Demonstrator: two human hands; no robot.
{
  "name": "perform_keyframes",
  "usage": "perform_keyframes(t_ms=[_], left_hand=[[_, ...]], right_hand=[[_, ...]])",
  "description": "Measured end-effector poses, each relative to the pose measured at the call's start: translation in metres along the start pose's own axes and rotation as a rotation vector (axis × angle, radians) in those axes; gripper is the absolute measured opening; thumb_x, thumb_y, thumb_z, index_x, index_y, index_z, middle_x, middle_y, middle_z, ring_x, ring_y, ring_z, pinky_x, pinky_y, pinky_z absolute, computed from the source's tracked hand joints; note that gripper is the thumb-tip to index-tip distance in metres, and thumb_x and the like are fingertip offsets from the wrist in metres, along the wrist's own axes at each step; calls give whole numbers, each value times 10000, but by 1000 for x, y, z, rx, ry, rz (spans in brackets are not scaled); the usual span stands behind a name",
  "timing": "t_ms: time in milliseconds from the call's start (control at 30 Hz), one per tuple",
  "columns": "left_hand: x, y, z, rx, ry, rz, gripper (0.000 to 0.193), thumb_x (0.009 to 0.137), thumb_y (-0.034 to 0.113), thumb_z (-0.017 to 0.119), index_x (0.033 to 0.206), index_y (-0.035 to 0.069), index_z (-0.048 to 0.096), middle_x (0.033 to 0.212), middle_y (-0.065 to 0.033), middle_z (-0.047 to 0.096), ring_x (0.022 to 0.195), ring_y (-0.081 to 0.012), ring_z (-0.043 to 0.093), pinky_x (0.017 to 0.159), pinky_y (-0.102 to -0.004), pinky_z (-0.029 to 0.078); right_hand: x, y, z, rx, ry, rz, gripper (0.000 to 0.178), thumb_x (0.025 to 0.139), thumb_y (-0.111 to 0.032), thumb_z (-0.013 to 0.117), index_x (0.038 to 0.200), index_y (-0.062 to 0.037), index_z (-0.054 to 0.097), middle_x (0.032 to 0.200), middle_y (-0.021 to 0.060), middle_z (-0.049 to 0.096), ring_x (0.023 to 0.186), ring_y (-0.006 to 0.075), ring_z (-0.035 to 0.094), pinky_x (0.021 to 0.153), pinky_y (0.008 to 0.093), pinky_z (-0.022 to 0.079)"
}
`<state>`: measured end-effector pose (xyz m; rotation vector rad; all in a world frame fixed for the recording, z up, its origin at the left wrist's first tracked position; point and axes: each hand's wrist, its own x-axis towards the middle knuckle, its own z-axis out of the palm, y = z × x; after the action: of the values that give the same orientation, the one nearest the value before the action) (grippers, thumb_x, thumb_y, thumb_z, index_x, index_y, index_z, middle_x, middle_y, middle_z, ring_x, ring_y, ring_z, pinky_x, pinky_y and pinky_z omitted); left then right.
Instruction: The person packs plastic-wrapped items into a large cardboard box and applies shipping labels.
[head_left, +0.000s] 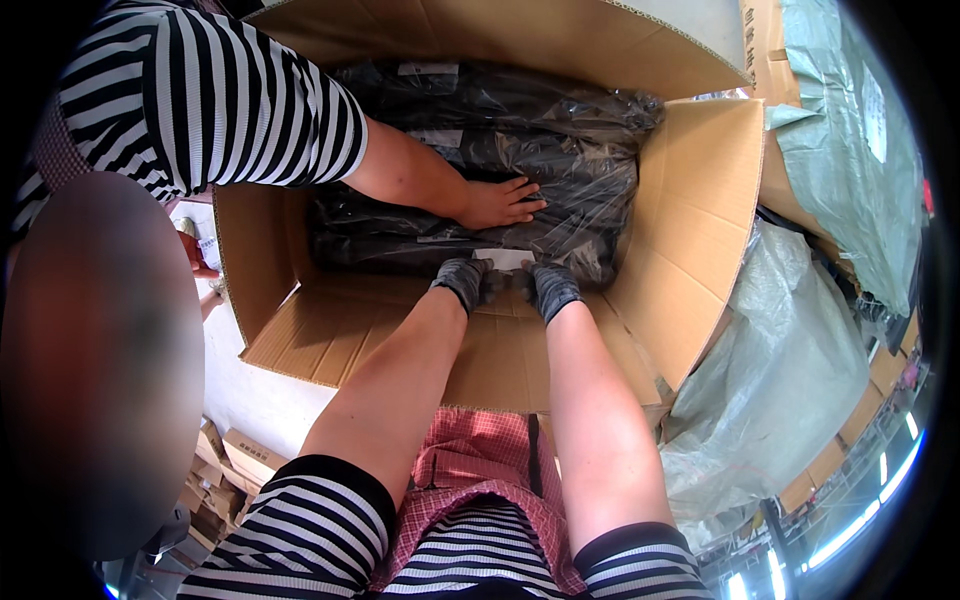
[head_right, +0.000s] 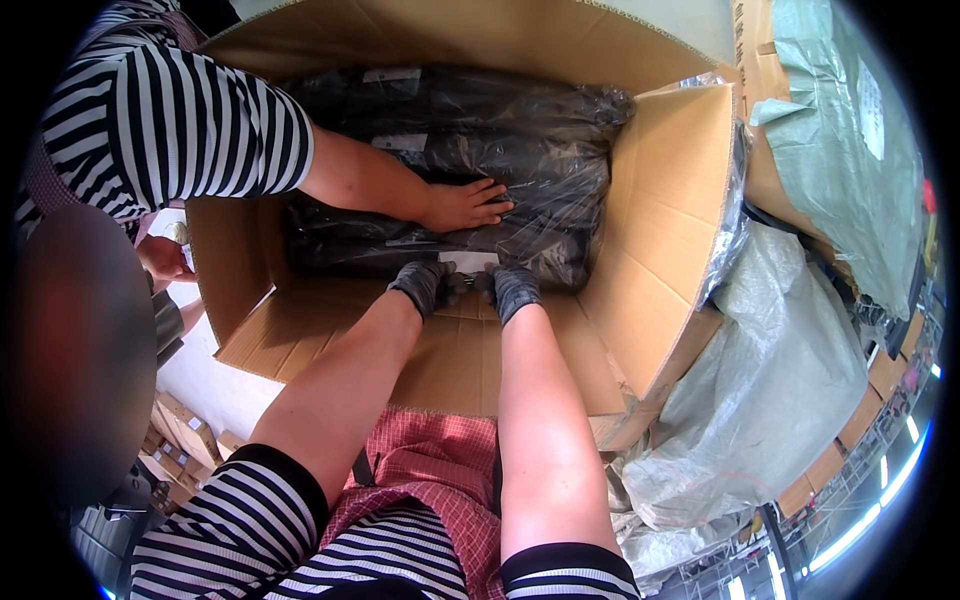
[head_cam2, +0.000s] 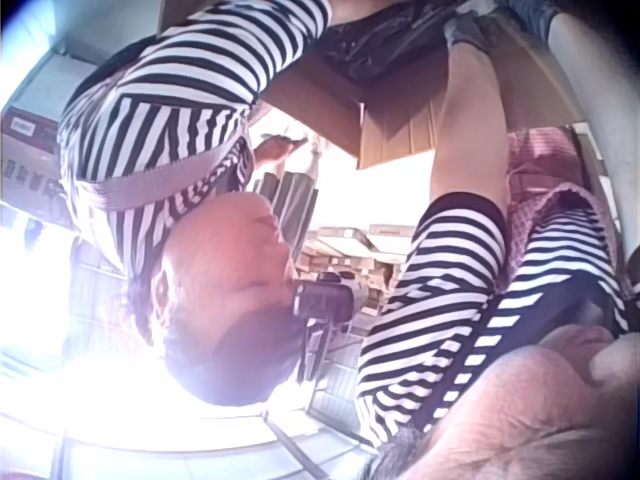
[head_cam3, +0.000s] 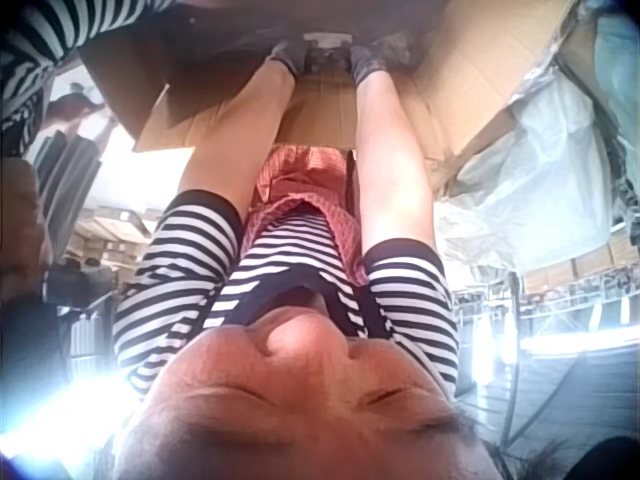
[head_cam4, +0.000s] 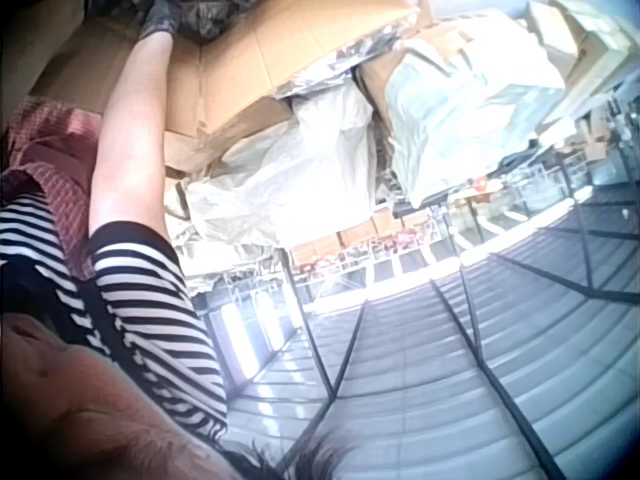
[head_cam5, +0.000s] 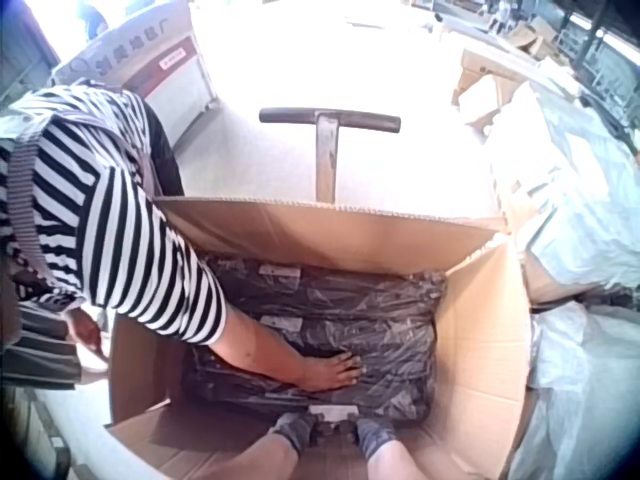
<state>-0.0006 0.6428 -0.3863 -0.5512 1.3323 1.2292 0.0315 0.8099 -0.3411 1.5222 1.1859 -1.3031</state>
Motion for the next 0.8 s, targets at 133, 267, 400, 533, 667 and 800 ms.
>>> perform_keyframes(t_ms=[133,267,400,533,667,800], left_hand=[[-11,-20,10,-199,193,-173,420,906,306,470,1242,57,505,1218,-166,467,1055,-307,455,900,-442,374],[-17,-14,13,-212,221,-223,400,916,326,475,1213,66,543,1166,-153,533,998,-279,513,864,-417,414],[-24,-8,15,-200,248,-253,387,926,346,479,1183,75,581,1114,-141,599,941,-252,572,828,-392,455],[-26,-3,21,-233,235,-295,381,937,366,484,1154,84,619,1062,-128,664,884,-224,630,792,-368,495],[-2,-25,2,-381,229,-366,397,924,390,514,1181,102,603,1022,-139,670,846,-221,628,773,-397,498],[-8,-32,4,-493,175,-312,315,896,243,541,1160,72,556,1016,-152,652,892,-293,631,748,-463,501]], right_hand=[[-9,-4,-3,-46,-16,31,240,824,-280,690,844,-95,538,673,58,556,434,182,484,401,339,430],[-10,0,-4,33,-18,22,239,824,-274,689,844,-92,535,680,59,555,423,184,480,400,343,436],[-22,-1,-2,43,-13,1,214,829,-255,683,839,-90,547,690,51,566,424,175,478,405,327,438],[-14,6,-8,33,-52,-26,175,833,-237,677,848,-92,580,718,48,595,435,164,483,398,320,430],[-13,9,-4,123,-99,-48,217,839,-291,675,886,-90,609,754,42,619,528,174,534,451,340,452],[-26,7,-8,619,-196,91,385,812,-451,676,952,-99,610,831,52,624,680,212,574,554,386,474]])
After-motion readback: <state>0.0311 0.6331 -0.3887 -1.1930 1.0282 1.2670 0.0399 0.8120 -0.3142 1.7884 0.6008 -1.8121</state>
